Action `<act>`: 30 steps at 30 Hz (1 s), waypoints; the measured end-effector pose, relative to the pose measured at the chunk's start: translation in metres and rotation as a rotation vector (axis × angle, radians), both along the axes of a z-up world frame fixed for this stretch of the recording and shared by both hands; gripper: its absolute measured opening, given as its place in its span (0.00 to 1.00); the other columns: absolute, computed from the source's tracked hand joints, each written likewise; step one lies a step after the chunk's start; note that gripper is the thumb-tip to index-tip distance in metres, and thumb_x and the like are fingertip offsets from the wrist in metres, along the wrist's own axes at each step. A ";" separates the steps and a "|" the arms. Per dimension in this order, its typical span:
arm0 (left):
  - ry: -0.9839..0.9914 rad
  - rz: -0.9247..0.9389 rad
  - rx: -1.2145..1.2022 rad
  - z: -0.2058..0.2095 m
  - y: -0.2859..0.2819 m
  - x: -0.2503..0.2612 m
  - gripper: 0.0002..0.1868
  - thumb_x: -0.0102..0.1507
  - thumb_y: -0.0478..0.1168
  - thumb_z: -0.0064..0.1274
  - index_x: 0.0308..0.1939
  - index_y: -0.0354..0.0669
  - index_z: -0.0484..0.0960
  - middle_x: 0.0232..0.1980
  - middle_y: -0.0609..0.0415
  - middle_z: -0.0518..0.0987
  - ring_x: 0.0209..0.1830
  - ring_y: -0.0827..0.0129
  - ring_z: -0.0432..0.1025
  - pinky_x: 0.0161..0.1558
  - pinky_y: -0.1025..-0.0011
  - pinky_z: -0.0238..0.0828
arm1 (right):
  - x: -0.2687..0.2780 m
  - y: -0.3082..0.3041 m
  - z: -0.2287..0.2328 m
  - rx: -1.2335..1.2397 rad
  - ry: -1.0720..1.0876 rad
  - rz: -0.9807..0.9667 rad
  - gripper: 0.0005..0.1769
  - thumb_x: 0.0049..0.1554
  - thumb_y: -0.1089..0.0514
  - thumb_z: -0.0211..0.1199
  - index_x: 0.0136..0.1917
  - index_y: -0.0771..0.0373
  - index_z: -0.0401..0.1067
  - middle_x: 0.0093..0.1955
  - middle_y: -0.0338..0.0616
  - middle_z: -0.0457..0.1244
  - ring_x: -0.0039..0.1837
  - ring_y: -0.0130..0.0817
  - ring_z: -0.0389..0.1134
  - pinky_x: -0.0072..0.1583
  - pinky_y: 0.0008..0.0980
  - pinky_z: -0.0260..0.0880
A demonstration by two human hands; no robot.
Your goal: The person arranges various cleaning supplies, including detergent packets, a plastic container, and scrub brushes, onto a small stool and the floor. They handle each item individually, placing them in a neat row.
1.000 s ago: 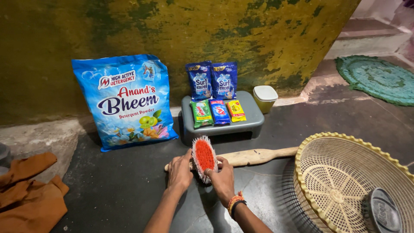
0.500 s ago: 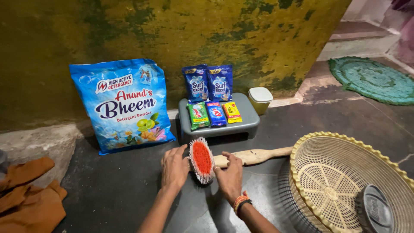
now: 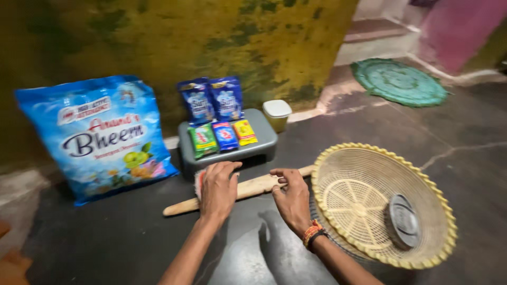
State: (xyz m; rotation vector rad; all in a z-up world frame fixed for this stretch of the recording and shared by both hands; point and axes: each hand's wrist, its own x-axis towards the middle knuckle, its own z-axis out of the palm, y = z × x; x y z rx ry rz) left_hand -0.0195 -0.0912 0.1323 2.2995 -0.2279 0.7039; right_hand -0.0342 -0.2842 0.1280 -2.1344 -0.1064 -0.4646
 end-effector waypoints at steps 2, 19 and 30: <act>-0.039 -0.094 -0.053 0.008 -0.027 0.004 0.15 0.58 0.32 0.56 0.48 0.41 0.86 0.51 0.47 0.82 0.57 0.52 0.72 0.60 0.56 0.66 | -0.005 -0.020 0.012 -0.014 -0.015 -0.025 0.19 0.50 0.67 0.61 0.56 0.61 0.76 0.55 0.47 0.67 0.54 0.40 0.71 0.55 0.36 0.75; 0.005 -0.500 -0.186 -0.011 -0.217 -0.011 0.16 0.57 0.27 0.54 0.48 0.38 0.85 0.50 0.47 0.81 0.55 0.51 0.73 0.58 0.58 0.68 | -0.040 -0.239 -0.043 -0.380 0.367 -0.458 0.39 0.45 0.53 0.69 0.69 0.57 0.64 0.64 0.59 0.58 0.67 0.57 0.58 0.69 0.50 0.59; 0.078 -0.553 -0.087 -0.033 -0.277 0.002 0.13 0.56 0.30 0.58 0.45 0.40 0.86 0.47 0.48 0.82 0.55 0.53 0.72 0.59 0.58 0.67 | -0.029 -0.303 -0.084 -0.488 0.679 -0.644 0.55 0.41 0.47 0.78 0.76 0.50 0.54 0.73 0.59 0.50 0.72 0.66 0.52 0.69 0.55 0.60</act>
